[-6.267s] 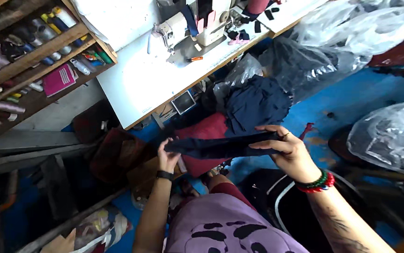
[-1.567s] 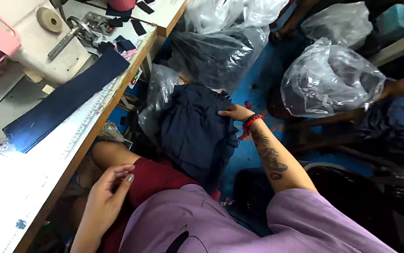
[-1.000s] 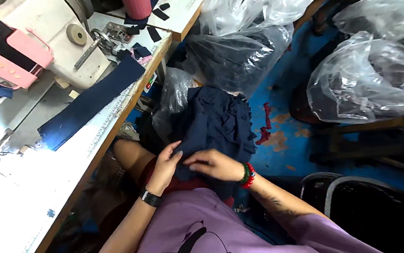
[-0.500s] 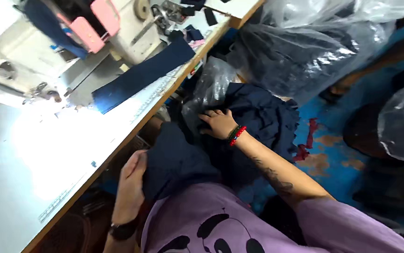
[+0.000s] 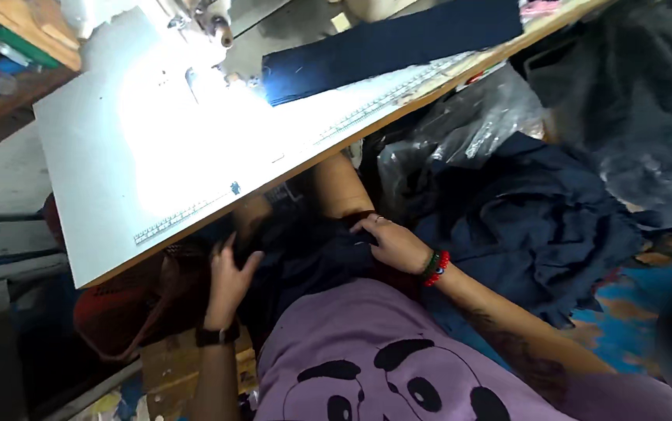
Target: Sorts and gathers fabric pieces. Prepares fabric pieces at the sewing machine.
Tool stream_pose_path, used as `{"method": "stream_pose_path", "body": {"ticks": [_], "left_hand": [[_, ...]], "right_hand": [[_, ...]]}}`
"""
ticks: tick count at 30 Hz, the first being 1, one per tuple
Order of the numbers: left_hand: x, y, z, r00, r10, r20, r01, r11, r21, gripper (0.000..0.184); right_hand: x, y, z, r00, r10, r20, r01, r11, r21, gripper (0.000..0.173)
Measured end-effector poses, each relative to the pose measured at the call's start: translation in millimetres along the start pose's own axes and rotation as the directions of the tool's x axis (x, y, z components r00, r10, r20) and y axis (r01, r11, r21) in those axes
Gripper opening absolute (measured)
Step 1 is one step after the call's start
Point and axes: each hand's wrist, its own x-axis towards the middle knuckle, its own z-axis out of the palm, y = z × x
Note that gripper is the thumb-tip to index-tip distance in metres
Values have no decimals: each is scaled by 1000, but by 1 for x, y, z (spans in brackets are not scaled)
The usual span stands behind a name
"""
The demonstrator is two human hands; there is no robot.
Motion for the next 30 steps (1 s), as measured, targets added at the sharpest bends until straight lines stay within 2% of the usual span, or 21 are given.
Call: {"method": "stream_pose_path", "body": {"ticks": [1,2,4,5,7,8,9,10,11,15,17,20,22,24,26,30], "left_hand": [[13,11,9,997,33,72,-37,998,60,93],[24,18,19,987,70,142,-91,985,147,92],[34,21,32,976,146,163,-178,962,205,47],[35,17,29,984,158,85,-168,976,135,33],[26,-5,9,982,93,-163,-124,975,-187,28],[15,-19,-2,974,-16,-226,-78,913,-400,29],[2,-31,-11,961,-142,-237,-26,808,-589,27],[-11,-40,-18,947,-248,-204,32,705,-708,22],[-25,-47,-21,939,-307,-152,97,664,-742,20],[-59,-70,6,934,-355,-28,293,810,-509,21],[-65,-78,22,943,-326,-69,274,877,-394,22],[-69,-74,24,944,-284,-170,225,928,-296,19],[-70,-74,18,944,-251,-215,183,938,-294,19],[-73,-76,9,948,-202,-244,98,919,-381,16],[-77,-75,-4,952,-190,-242,28,837,-546,9],[-82,-72,-20,961,-210,-179,20,699,-715,11]], "right_hand": [[3,-1,2,1000,-14,-9,14,1000,24,29],[7,-2,3,999,-24,-40,26,999,42,23],[11,-4,0,986,-68,-155,76,996,44,18],[12,-5,-5,957,-123,-264,135,991,26,16],[11,-4,-25,856,-232,-463,246,969,-30,14],[8,-2,-36,816,-260,-516,279,959,-41,14],[4,0,-48,792,-278,-544,302,952,-48,15],[1,3,-56,790,-282,-544,312,949,-40,14],[0,6,-61,809,-277,-519,310,950,-22,14],[4,26,-36,918,-224,-328,223,974,-40,12],[4,29,-24,947,-192,-256,181,981,-67,12],[-6,28,-18,951,-170,-260,160,985,-60,13],[-14,24,-21,942,-196,-273,186,981,-62,13],[-24,16,-28,930,-236,-282,231,972,-52,15],[-35,5,-36,927,-268,-263,276,961,-8,15],[-44,-4,-45,957,-254,-143,270,958,99,15]]}}
